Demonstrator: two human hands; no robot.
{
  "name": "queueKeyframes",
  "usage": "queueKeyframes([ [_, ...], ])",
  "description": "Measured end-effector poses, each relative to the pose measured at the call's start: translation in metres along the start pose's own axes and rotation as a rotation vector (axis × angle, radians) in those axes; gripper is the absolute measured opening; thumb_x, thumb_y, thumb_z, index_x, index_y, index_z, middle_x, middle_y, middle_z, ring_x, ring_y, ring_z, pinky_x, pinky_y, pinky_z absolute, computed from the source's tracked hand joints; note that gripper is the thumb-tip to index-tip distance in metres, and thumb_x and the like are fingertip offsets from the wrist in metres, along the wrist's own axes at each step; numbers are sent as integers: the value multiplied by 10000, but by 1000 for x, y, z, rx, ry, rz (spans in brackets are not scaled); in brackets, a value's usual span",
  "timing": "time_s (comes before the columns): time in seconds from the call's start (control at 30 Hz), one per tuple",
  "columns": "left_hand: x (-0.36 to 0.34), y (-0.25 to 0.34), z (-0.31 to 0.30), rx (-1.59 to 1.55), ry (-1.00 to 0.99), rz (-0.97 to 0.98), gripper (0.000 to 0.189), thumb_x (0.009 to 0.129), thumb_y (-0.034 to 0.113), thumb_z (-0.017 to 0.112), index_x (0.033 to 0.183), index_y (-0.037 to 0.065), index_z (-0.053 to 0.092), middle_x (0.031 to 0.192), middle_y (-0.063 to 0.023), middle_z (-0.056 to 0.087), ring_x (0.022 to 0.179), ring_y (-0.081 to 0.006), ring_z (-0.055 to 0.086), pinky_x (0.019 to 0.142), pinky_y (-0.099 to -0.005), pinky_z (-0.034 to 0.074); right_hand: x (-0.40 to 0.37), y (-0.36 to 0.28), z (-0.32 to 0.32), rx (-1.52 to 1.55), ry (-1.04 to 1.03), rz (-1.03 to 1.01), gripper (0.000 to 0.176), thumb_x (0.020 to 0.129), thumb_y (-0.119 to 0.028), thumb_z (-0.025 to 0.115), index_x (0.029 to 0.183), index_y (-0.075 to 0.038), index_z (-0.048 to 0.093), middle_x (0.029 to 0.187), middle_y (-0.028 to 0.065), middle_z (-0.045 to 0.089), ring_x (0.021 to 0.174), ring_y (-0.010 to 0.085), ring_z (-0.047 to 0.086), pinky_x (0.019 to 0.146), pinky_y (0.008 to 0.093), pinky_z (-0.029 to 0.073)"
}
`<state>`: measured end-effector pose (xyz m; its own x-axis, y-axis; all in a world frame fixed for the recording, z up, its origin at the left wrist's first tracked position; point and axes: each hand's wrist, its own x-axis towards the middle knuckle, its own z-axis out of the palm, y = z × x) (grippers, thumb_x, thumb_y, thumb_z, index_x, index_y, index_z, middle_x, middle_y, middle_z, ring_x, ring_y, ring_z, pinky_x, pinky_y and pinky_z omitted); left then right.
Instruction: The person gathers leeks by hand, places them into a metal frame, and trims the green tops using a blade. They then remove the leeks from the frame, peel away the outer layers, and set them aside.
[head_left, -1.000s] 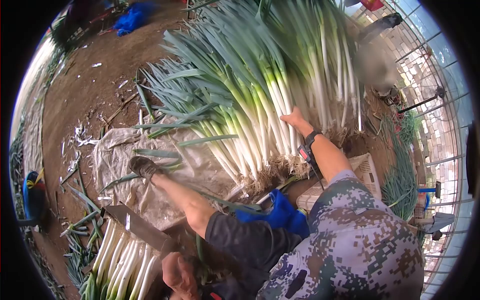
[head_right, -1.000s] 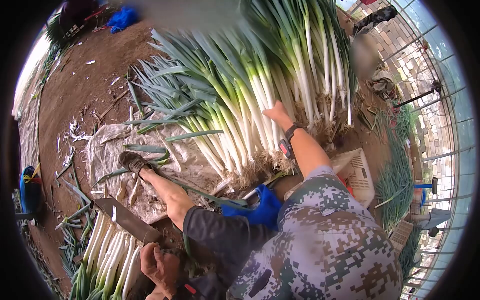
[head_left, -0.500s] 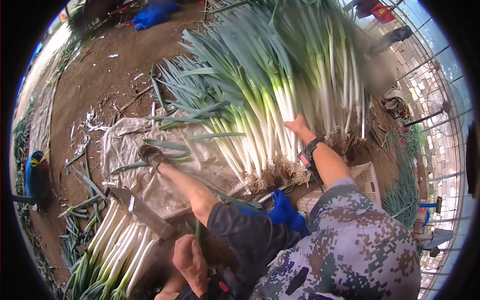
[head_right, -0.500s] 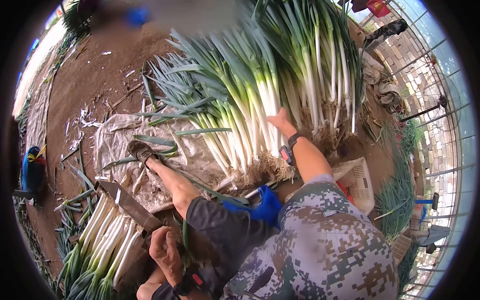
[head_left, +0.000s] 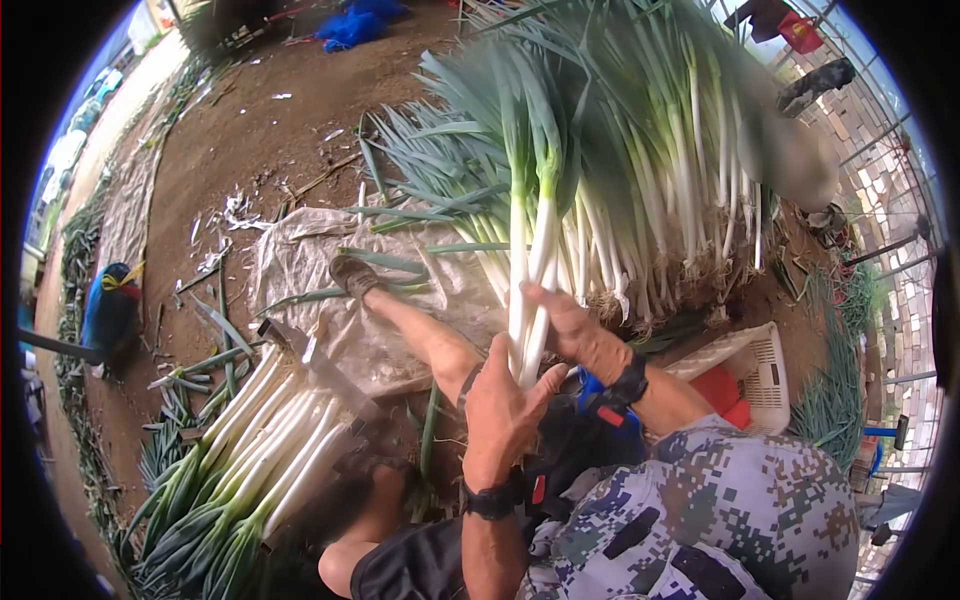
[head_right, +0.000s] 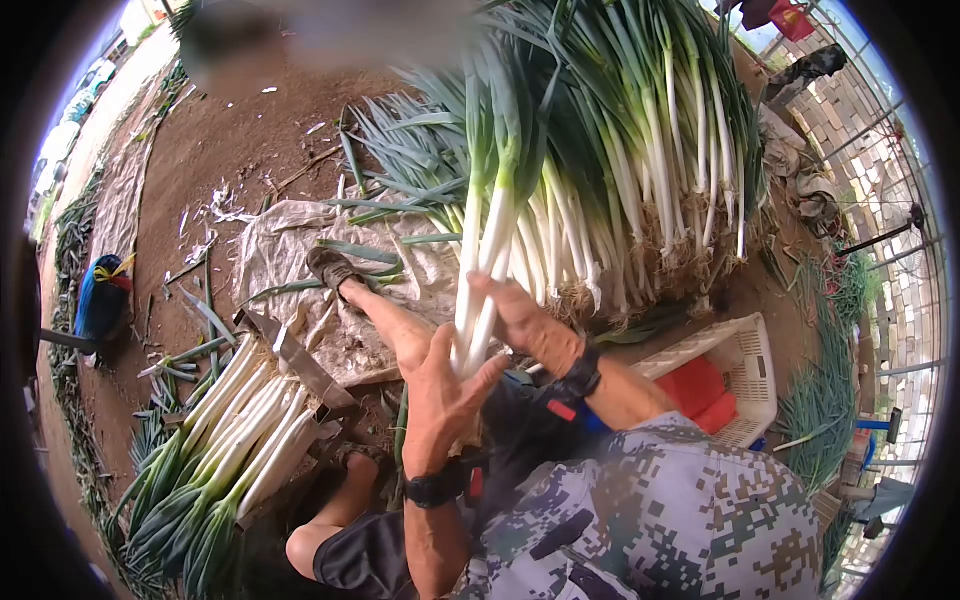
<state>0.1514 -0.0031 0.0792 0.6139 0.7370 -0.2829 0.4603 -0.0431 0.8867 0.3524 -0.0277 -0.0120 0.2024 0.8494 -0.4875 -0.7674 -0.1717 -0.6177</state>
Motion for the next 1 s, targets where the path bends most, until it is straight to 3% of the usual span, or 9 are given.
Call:
queueKeyframes([
  [0.13,-16,-35,-13,76,-84,-288,892,774,327,817,1483,24,368,1249,-306,627,1146,-379,641,954,-429,510,-12,74,30,74,25,47,364,947,-280,719,1220,-61,622,1079,74,704,979,206,677,910,361,559],
  [0.27,-37,-78,-25,-240,-9,-15,702,803,240,729,1419,71,436,1144,-320,654,1050,-508,632,879,-518,522,-7,90,41,151,-99,59,593,951,-523,656,1315,-63,568,1123,73,689,985,200,684,887,363,571],
  [0.47,-81,-61,-32,365,92,-104,571,838,189,676,1353,77,455,1008,-232,649,869,-445,675,719,-536,534,49,89,27,41,-40,-40,793,916,-709,557,1368,-57,532,1124,90,688,931,189,689,820,323,583],
  [0.53,-102,-74,-43,468,171,-62,638,843,158,677,1423,23,447,926,-174,592,760,-367,675,616,-471,537,50,103,53,-96,-274,49,969,878,-705,609,1498,1,373,1408,131,539,1133,200,614,941,296,523],
  [0.67,-134,-91,-60,574,326,-54,664,808,120,705,1429,95,470,935,-133,591,760,-326,660,635,-470,536,9,103,164,-93,-611,82,1190,850,-651,685,1572,95,103,1665,195,183,1550,236,170,1256,277,105],
  [0.73,-147,-95,-71,612,481,-2,674,800,111,703,1436,99,481,932,-116,582,745,-311,648,632,-457,528,9,109,183,-95,-550,73,1157,882,-614,679,1565,110,88,1653,232,189,1548,267,172,1258,293,131],
  [0.87,-161,-124,-87,462,779,107,733,747,76,764,1434,102,509,995,-117,635,778,-296,668,660,-420,539,25,113,207,-171,-419,33,669,933,-536,673,1251,37,537,1360,242,523,1261,295,531,1139,370,408],
  [0.93,-161,-135,-93,236,922,164,724,723,51,821,1386,70,530,1091,-154,675,878,-337,699,731,-416,563,12,118,266,-308,-299,-99,605,925,-520,697,1200,3,570,945,110,642,822,206,663,856,347,582],
  [1.0,-148,-148,-98,67,1083,160,670,744,69,827,1349,47,540,1112,-168,672,906,-362,695,760,-423,564,21,114,307,-539,-523,-160,605,897,-459,749,1231,9,561,911,102,657,782,209,675,728,343,583],
])
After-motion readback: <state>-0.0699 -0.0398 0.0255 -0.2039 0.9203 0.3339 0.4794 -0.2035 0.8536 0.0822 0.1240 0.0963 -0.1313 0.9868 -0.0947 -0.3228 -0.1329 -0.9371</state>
